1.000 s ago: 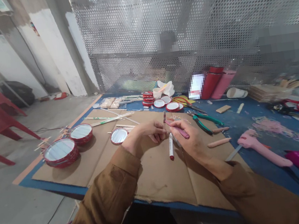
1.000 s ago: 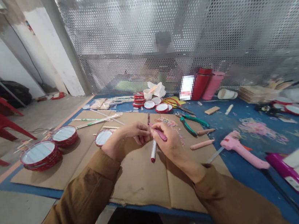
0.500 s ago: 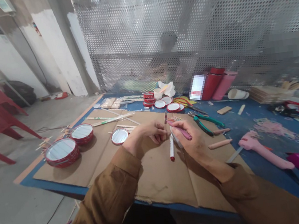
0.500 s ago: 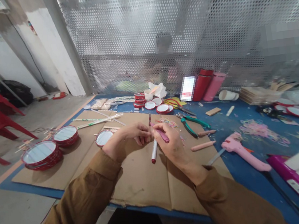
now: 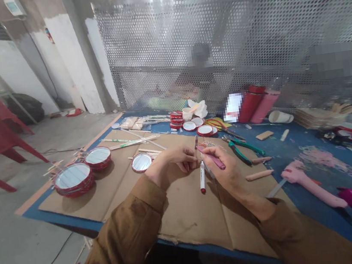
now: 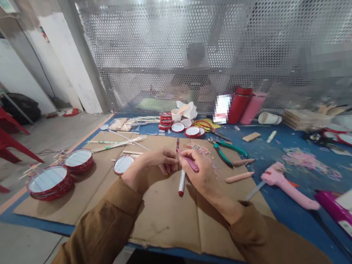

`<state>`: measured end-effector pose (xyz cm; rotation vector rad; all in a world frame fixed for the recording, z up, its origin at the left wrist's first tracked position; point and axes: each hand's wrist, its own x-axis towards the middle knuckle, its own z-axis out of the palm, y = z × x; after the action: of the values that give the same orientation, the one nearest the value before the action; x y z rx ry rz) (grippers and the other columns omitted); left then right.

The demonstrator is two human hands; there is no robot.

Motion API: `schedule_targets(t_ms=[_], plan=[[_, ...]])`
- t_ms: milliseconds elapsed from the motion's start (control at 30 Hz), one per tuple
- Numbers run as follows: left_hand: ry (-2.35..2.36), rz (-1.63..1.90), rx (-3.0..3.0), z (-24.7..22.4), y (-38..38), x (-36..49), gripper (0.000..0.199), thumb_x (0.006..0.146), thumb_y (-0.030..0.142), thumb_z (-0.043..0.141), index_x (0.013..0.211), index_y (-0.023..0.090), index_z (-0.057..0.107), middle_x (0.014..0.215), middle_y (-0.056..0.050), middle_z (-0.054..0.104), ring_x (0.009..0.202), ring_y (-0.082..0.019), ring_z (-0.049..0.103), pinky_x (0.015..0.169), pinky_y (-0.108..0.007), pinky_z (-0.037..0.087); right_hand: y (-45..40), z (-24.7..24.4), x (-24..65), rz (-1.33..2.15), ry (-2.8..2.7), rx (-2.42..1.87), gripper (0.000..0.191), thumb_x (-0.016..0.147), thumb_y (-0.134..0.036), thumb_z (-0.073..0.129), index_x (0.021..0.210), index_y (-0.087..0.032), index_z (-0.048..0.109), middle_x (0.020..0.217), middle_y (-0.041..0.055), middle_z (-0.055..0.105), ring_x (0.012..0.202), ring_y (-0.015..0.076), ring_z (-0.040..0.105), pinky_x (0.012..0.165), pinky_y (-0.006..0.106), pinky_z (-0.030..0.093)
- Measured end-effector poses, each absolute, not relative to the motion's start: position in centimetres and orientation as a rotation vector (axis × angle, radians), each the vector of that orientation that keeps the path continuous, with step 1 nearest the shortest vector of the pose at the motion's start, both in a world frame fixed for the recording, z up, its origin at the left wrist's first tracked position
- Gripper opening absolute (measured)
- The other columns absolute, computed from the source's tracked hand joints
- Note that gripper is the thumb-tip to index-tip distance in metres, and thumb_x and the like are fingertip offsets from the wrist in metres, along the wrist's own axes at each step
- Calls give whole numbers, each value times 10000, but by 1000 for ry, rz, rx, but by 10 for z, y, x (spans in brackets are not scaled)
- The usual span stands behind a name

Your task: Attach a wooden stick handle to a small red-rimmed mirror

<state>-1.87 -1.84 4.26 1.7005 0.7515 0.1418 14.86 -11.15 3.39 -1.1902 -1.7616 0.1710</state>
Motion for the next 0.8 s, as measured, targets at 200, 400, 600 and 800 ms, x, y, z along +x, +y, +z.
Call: schedule_targets(t_ms=[200, 400, 600, 800], plan=[[762, 159, 1690, 41, -18, -19, 123, 815, 229, 558, 768, 129, 611, 630, 11, 601, 560, -104, 598, 560, -229, 513, -111, 33, 149, 155, -1755, -1173, 99, 892, -316, 541, 915, -248, 610, 887, 33, 689, 840, 203, 642, 766, 337, 487], [742, 146, 1707, 40, -16, -18, 122, 794, 224, 572, 737, 121, 607, 631, 7, 597, 565, -106, 602, 576, -234, 516, -110, 31, 149, 171, -1759, -1207, 128, 895, -339, 535, 940, -248, 614, 892, 38, 688, 833, 208, 642, 757, 345, 488], [743, 151, 1714, 38, -15, -18, 129, 791, 239, 584, 756, 118, 614, 641, -1, 605, 580, -112, 610, 582, -236, 520, -112, 34, 148, 163, -1768, -1185, 113, 883, -325, 539, 909, -247, 617, 883, 37, 690, 840, 207, 644, 765, 345, 491], [751, 156, 1719, 40, -16, -19, 133, 797, 245, 578, 755, 122, 605, 637, 5, 596, 567, -104, 599, 562, -218, 508, -112, 35, 147, 143, -1764, -1196, 98, 884, -308, 531, 868, -244, 603, 855, 31, 687, 803, 195, 634, 743, 334, 487]])
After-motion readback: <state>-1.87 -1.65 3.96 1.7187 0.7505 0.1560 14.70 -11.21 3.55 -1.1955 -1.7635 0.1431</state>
